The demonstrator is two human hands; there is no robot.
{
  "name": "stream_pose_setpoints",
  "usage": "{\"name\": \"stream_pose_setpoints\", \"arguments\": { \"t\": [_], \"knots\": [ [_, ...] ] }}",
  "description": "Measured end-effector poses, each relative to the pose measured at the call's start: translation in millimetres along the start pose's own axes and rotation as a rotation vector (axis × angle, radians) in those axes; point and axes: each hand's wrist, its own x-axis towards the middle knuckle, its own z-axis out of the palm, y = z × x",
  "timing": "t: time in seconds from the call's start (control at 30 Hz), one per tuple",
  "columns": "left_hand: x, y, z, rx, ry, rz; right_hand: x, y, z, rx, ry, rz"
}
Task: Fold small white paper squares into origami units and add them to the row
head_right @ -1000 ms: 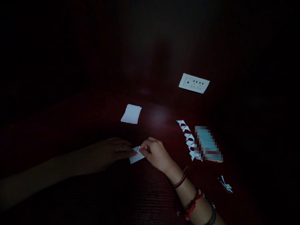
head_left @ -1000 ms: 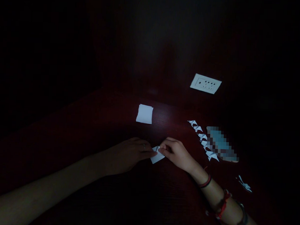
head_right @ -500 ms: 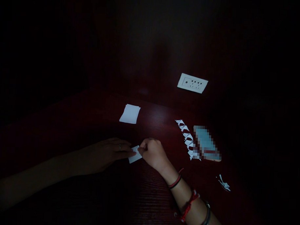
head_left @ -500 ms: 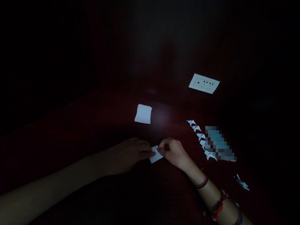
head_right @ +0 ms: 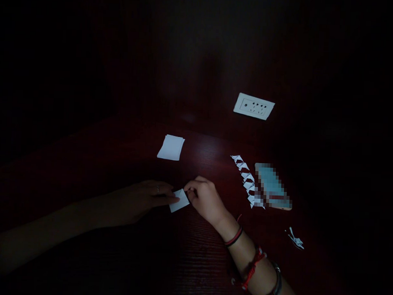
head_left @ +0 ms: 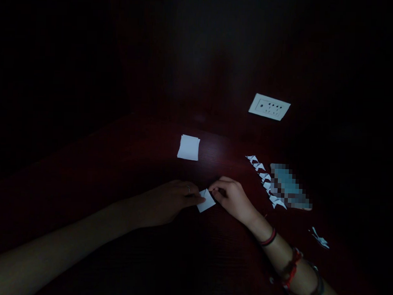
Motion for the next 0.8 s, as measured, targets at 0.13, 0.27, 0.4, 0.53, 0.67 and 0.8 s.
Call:
{"name": "stream_pose_setpoints", "arguments": {
  "t": [0.13, 0.27, 0.4, 0.53, 0.67, 0.8],
  "knots": [
    [-1.0, -0.8, 1.2, -0.004, 0.012, 0.011, -1.1, 1.9, -3.1, 0.015, 0.004, -0.034],
    [-0.3, -1.3, 1.2, -0.006, -0.003, 0.003, 1.1, 2.2, -0.3, 0.009, -0.014, -0.061],
    [0.4, -1.5, 0.5, 0.004, -0.029, 0.004, 3.6, 1.5, 3.0, -0.033, -0.022, -0.058],
    [0.4, -1.7, 0.6, 0.011, -0.015, 0.012, 5.1, 0.6, 3.3, -0.039, -0.016, -0.032],
    [2.1, -0.4, -0.9, 0.008, -0.026, 0.01, 6.1, 1.7, 3.1, -0.022, -0.036, -0.029],
    [2.8, 1.4, -2.7, 0.013, -0.039, 0.002, 6.8, 1.4, 3.2, -0.053, -0.075, 0.018]
  ]
}}
